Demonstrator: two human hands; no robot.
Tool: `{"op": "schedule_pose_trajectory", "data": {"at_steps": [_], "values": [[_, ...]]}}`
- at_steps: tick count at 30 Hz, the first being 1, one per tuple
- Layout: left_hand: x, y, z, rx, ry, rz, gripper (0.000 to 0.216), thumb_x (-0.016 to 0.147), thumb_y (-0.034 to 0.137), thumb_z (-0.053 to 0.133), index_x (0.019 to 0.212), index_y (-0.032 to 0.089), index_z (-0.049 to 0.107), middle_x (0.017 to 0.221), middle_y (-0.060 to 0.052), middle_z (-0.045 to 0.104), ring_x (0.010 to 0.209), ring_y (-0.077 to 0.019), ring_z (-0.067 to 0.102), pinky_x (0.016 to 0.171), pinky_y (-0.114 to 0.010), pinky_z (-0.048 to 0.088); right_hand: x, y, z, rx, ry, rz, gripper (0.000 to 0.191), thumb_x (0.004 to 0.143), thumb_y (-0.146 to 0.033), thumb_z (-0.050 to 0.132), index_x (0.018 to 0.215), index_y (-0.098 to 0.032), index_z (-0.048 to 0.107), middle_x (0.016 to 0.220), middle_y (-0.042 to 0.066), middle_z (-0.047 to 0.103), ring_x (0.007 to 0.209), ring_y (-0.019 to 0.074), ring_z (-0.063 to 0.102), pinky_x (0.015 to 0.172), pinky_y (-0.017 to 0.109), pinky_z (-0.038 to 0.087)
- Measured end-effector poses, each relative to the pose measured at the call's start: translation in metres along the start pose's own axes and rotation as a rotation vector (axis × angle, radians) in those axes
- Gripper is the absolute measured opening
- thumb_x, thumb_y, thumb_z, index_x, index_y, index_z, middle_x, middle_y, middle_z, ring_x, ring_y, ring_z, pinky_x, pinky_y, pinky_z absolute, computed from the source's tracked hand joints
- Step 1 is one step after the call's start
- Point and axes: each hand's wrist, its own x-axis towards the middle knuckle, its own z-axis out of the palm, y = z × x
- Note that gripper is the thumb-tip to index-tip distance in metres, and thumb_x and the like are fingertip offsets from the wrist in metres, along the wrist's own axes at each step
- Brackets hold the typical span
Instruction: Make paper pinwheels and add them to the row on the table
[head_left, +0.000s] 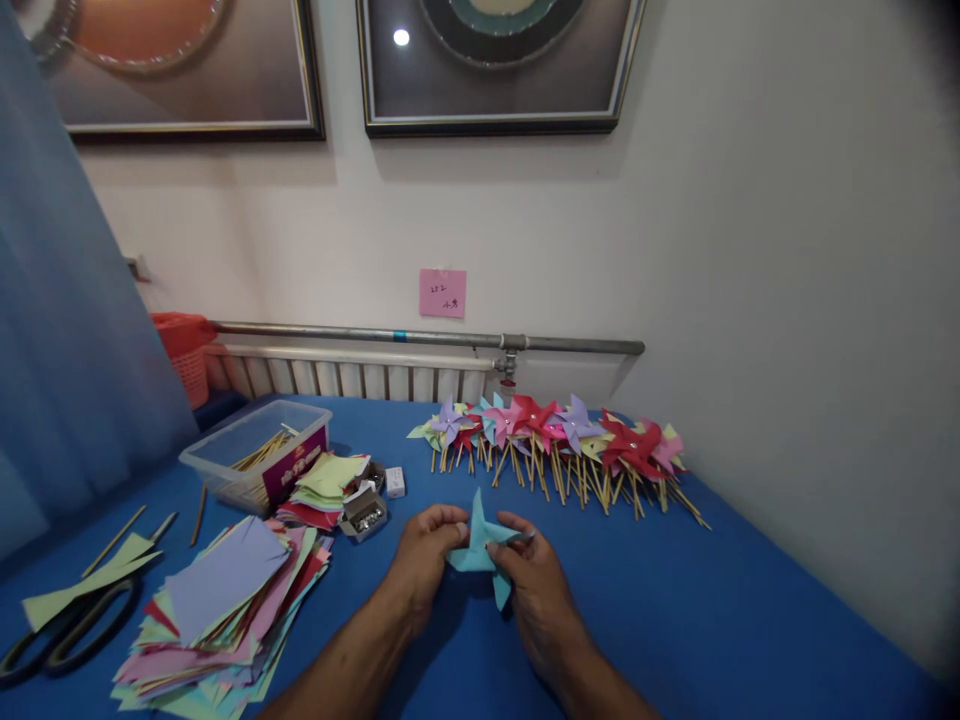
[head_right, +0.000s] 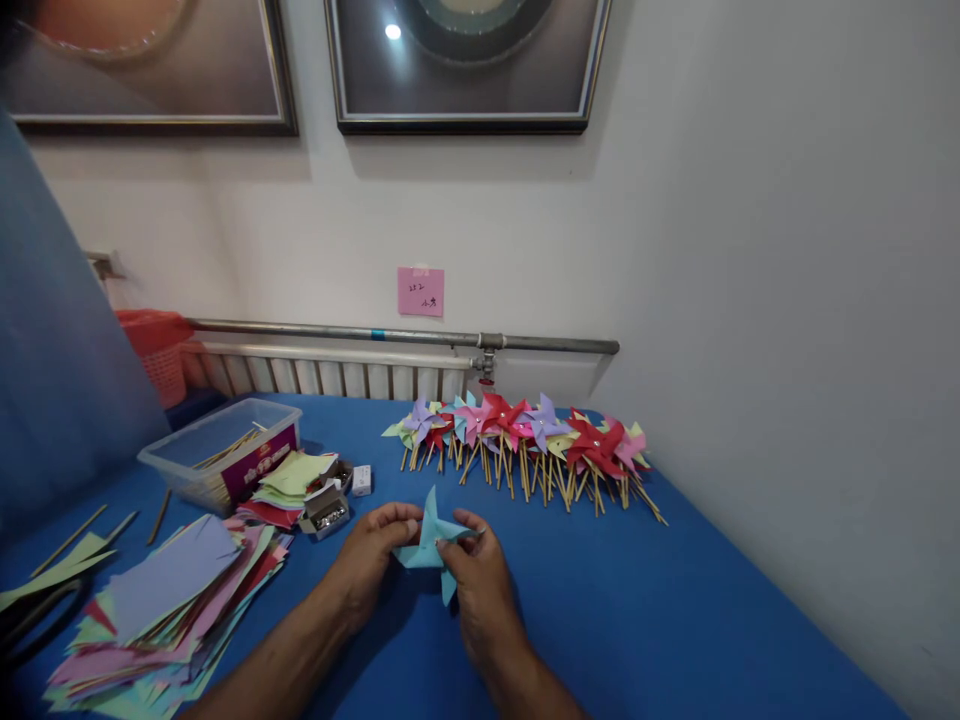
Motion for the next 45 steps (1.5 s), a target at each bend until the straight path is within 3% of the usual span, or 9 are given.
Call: {"op": "schedule_pose_trajectory", "data": {"at_steps": [23, 45], "values": [[0.010, -0.008, -0.007, 0.041, -0.063, -0.018, 0.040, 0.045, 0.027, 0.090, 0.076, 0.013, 0.068, 0.058, 0.001, 0.062, 0.051, -0.0100, 0.053, 0.056, -0.023, 0.038, -0.005, -0.003, 0.002, 0.065, -0.011, 0.058, 0.053, 0.054, -0.026, 0.087, 0.101, -0.019, 0.062, 0.078, 0.001, 0.074, 0.072, 0.0220, 0.070, 0.068, 0.032, 0.055], [0.007, 0.003, -0.009, 0.083, -0.031, 0.013, 0.036, 0.054, 0.035, 0.082, 0.079, 0.014, 0.067, 0.065, -0.006, 0.072, 0.058, -0.0146, 0.060, 0.060, -0.025, 0.043, -0.002, -0.005, -0.001, 0.060, 0.020, 0.084, 0.053, 0.057, -0.023, 0.084, 0.105, -0.019, 0.062, 0.078, 0.000, 0.074, 0.072, 0.0199, 0.068, 0.068, 0.029, 0.053]]}}
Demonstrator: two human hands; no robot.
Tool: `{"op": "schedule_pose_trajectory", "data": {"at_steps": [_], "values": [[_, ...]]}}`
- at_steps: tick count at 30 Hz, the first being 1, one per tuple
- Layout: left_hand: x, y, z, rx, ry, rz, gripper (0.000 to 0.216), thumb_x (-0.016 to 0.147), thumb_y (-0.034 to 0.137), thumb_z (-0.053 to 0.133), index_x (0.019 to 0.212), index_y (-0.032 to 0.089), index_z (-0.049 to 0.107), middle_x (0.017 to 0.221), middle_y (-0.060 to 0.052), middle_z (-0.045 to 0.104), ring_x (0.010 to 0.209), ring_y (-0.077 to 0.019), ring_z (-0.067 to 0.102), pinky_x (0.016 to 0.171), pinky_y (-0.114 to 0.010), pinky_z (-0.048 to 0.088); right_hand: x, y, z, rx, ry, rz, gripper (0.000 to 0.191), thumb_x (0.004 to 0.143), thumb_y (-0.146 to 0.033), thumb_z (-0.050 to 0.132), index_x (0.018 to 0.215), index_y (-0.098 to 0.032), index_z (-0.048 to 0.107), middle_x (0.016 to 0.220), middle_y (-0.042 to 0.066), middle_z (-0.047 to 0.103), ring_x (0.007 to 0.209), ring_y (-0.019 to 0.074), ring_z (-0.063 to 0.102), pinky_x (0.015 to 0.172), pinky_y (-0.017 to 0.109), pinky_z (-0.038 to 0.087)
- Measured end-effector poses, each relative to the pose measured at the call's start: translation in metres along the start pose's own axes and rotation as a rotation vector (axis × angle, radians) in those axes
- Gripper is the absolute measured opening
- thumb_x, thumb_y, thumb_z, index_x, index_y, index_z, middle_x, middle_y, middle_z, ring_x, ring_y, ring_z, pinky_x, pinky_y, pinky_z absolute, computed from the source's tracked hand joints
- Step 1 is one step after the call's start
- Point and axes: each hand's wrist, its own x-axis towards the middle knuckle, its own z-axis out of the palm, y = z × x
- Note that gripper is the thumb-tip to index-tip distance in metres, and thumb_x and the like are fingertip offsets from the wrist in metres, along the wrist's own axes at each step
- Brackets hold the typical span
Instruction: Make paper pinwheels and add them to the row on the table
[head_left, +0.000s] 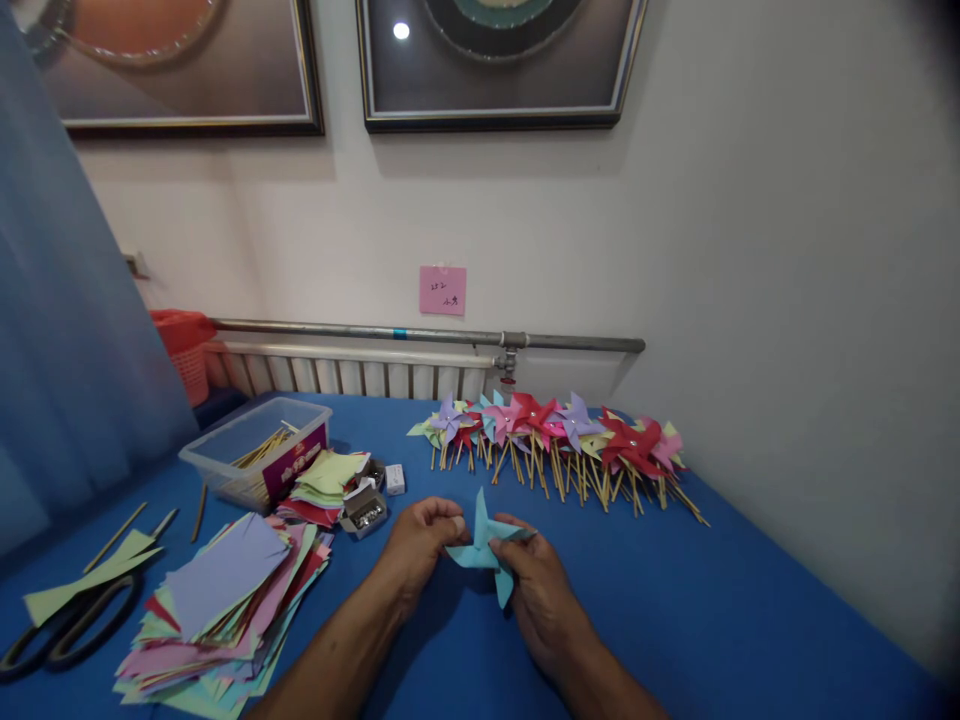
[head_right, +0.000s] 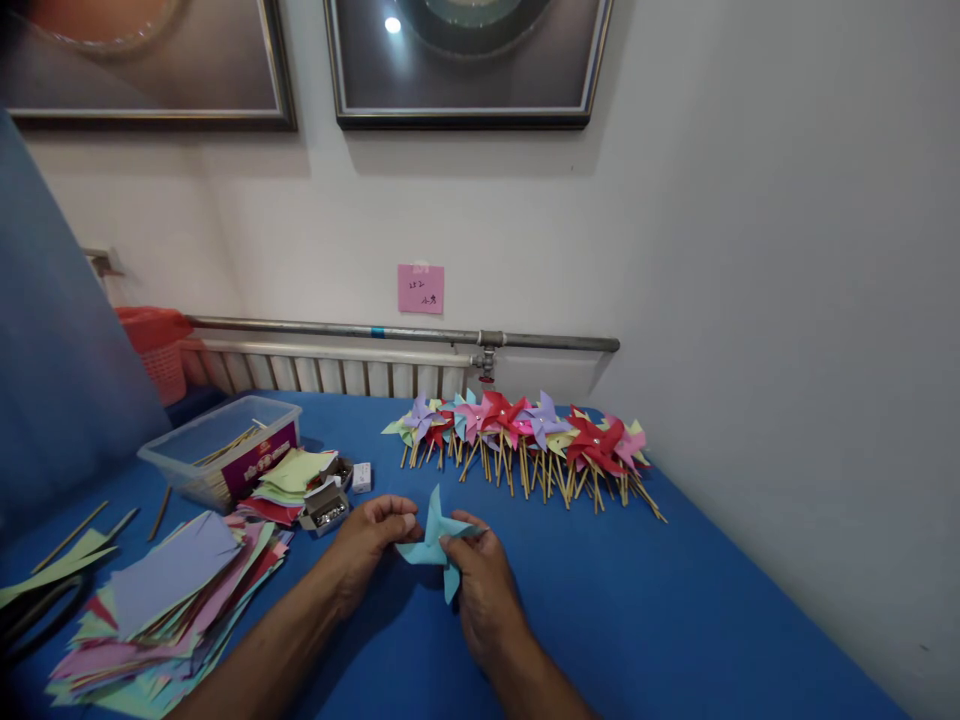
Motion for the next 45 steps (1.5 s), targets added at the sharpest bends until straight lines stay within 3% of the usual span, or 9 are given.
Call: {"op": "schedule_pose_trajectory", "data": {"at_steps": [4, 10, 17, 22, 28, 36, 38, 41, 45], "values": [[0.006, -0.009, 0.000, 0.041, 0.029, 0.010, 0.036, 0.051, 0.034, 0.083, 0.077, 0.014, 0.067, 0.062, -0.003, 0.069, 0.053, -0.0126, 0.057, 0.054, -0.023, 0.038, 0.004, 0.002, -0.002, -0.026, 0.006, -0.020, 0.055, 0.055, -0.023, 0.084, 0.106, -0.018, 0.062, 0.076, 0.000, 0.074, 0.070, 0.0194, 0.067, 0.066, 0.028, 0.052], [0.003, -0.012, 0.005, 0.006, -0.117, -0.010, 0.037, 0.045, 0.023, 0.084, 0.075, 0.013, 0.066, 0.062, -0.002, 0.069, 0.052, -0.0120, 0.057, 0.055, -0.023, 0.041, 0.009, 0.005, -0.003, -0.158, -0.077, -0.094, 0.057, 0.054, -0.023, 0.086, 0.105, -0.019, 0.061, 0.069, -0.001, 0.073, 0.063, 0.0182, 0.065, 0.063, 0.028, 0.048], [0.006, -0.015, 0.004, -0.033, -0.045, -0.004, 0.033, 0.047, 0.022, 0.080, 0.075, 0.012, 0.067, 0.059, -0.002, 0.069, 0.049, -0.0119, 0.058, 0.052, -0.023, 0.042, 0.001, 0.005, -0.001, -0.046, -0.107, -0.075, 0.060, 0.057, -0.030, 0.089, 0.110, -0.019, 0.063, 0.081, 0.001, 0.074, 0.073, 0.0181, 0.067, 0.070, 0.027, 0.050], [0.009, -0.016, 0.003, -0.080, -0.010, 0.016, 0.035, 0.045, 0.023, 0.082, 0.075, 0.012, 0.067, 0.058, -0.002, 0.069, 0.048, -0.0122, 0.058, 0.050, -0.022, 0.042, -0.001, 0.003, 0.001, -0.011, -0.121, -0.061, 0.052, 0.062, -0.035, 0.087, 0.107, -0.020, 0.066, 0.090, 0.002, 0.073, 0.078, 0.0191, 0.067, 0.069, 0.027, 0.050], [0.006, -0.015, 0.004, -0.031, -0.060, 0.045, 0.034, 0.048, 0.023, 0.084, 0.075, 0.013, 0.066, 0.059, 0.000, 0.068, 0.050, -0.0115, 0.058, 0.053, -0.022, 0.043, 0.006, 0.007, 0.001, -0.048, -0.062, -0.097, 0.053, 0.054, -0.025, 0.088, 0.102, -0.020, 0.065, 0.076, -0.001, 0.072, 0.071, 0.0189, 0.066, 0.066, 0.027, 0.049], [0.003, -0.016, 0.008, 0.009, -0.067, 0.046, 0.035, 0.049, 0.025, 0.084, 0.078, 0.014, 0.066, 0.063, 0.000, 0.068, 0.052, -0.0114, 0.057, 0.055, -0.023, 0.043, 0.012, 0.010, -0.002, -0.119, -0.062, -0.080, 0.057, 0.052, -0.027, 0.086, 0.104, -0.019, 0.062, 0.066, -0.003, 0.070, 0.059, 0.0181, 0.064, 0.057, 0.027, 0.046], [0.003, -0.012, 0.006, 0.025, -0.041, 0.062, 0.035, 0.050, 0.027, 0.083, 0.079, 0.014, 0.067, 0.064, -0.001, 0.067, 0.054, -0.0120, 0.057, 0.057, -0.024, 0.043, 0.014, 0.011, -0.003, -0.115, -0.062, -0.075, 0.056, 0.054, -0.026, 0.085, 0.105, -0.019, 0.063, 0.067, -0.002, 0.071, 0.060, 0.0184, 0.065, 0.059, 0.028, 0.048], [0.005, 0.004, -0.005, 0.089, 0.096, 0.151, 0.034, 0.055, 0.031, 0.080, 0.082, 0.014, 0.068, 0.064, -0.002, 0.066, 0.059, -0.0139, 0.059, 0.061, -0.025, 0.044, 0.016, 0.011, -0.005, -0.099, -0.039, -0.074, 0.054, 0.054, -0.025, 0.085, 0.103, -0.019, 0.064, 0.069, -0.003, 0.071, 0.063, 0.0182, 0.065, 0.062, 0.028, 0.049], [0.010, 0.051, -0.046, 0.301, 0.305, 0.342, 0.033, 0.063, 0.039, 0.075, 0.087, 0.017, 0.068, 0.079, -0.005, 0.072, 0.073, -0.0196, 0.065, 0.070, -0.029, 0.048, 0.015, 0.011, -0.007, -0.080, -0.002, -0.057, 0.054, 0.051, -0.027, 0.084, 0.101, -0.019, 0.065, 0.071, -0.003, 0.071, 0.066, 0.0186, 0.064, 0.062, 0.028, 0.049]]}}
